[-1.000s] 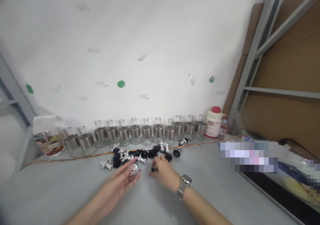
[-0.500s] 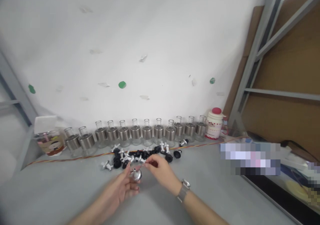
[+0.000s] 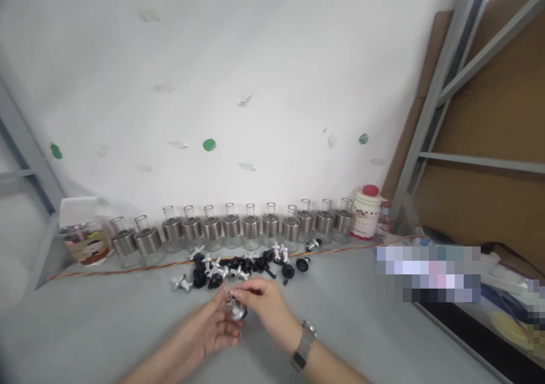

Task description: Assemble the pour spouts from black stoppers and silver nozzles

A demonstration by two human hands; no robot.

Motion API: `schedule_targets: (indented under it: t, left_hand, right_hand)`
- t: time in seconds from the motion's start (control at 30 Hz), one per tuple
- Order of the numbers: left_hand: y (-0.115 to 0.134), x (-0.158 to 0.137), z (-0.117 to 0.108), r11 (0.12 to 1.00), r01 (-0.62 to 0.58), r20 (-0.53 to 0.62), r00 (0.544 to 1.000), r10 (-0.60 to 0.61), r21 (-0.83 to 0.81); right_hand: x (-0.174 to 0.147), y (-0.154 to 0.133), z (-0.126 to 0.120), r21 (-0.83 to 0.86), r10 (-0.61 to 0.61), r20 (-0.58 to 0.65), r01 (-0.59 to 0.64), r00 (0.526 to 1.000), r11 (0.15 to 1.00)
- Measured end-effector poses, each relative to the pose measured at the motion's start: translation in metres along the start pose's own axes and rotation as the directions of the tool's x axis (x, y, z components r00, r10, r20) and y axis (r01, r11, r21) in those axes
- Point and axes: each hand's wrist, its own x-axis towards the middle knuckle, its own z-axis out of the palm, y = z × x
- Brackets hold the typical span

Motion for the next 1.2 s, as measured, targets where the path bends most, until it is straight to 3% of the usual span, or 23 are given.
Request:
schedule_targets:
  t: [0.2,0.37,0.47,0.53,0.6,0.7,0.77,1.0,1.2]
  left_hand:
    - [-0.001,-0.003,0.002,1.000,-0.027,-0.009,1.000,0.027,0.006]
    - [-0.003,0.001,-0.001,0.998,-0.054,0.015,0.998,0.054,0.019]
    - [-0.002,0.004,-0.004,0.998,-0.064,-0.009,0.998,0.065,0.028]
    - [0.000,0.004,-0.004,0.998,-0.064,-0.036,0.997,0.065,0.028]
    - [0.003,0.002,-0.004,0.998,-0.063,-0.057,0.996,0.065,0.028]
    - [0.005,0.000,-0.004,0.996,-0.081,-0.070,0.994,0.083,0.029]
    - [0.005,-0.002,-0.004,0.994,-0.100,-0.068,0.992,0.103,0.039]
    - [0.003,-0.001,0.001,0.986,-0.102,-0.094,0.989,0.115,0.130]
    - [0.006,-0.004,0.006,0.984,-0.166,-0.086,0.981,0.172,0.067]
  right_hand:
    - [-0.003,-0.002,0.000,-0.158,-0.072,0.001,0.071,0.997,0.985]
    - [-0.008,-0.011,-0.001,-0.410,-0.185,0.111,0.215,0.976,0.886]
    - [-0.004,-0.017,-0.010,-0.430,-0.190,0.188,0.254,0.964,0.866]
    - [0.003,-0.019,-0.021,-0.471,-0.200,0.161,0.253,0.967,0.845]
    - [0.011,-0.019,-0.034,-0.607,-0.236,0.094,0.243,0.967,0.756]
    - [0.021,-0.012,-0.052,-0.900,-0.367,-0.028,0.136,0.930,0.414]
    - [0.024,-0.004,-0.060,-0.961,-0.415,-0.051,0.069,0.909,0.267]
    - [0.029,0.013,-0.060,-0.986,-0.387,0.024,0.085,0.922,0.142]
    - [0.024,-0.001,-0.063,-0.992,-0.384,0.030,0.075,0.923,0.102]
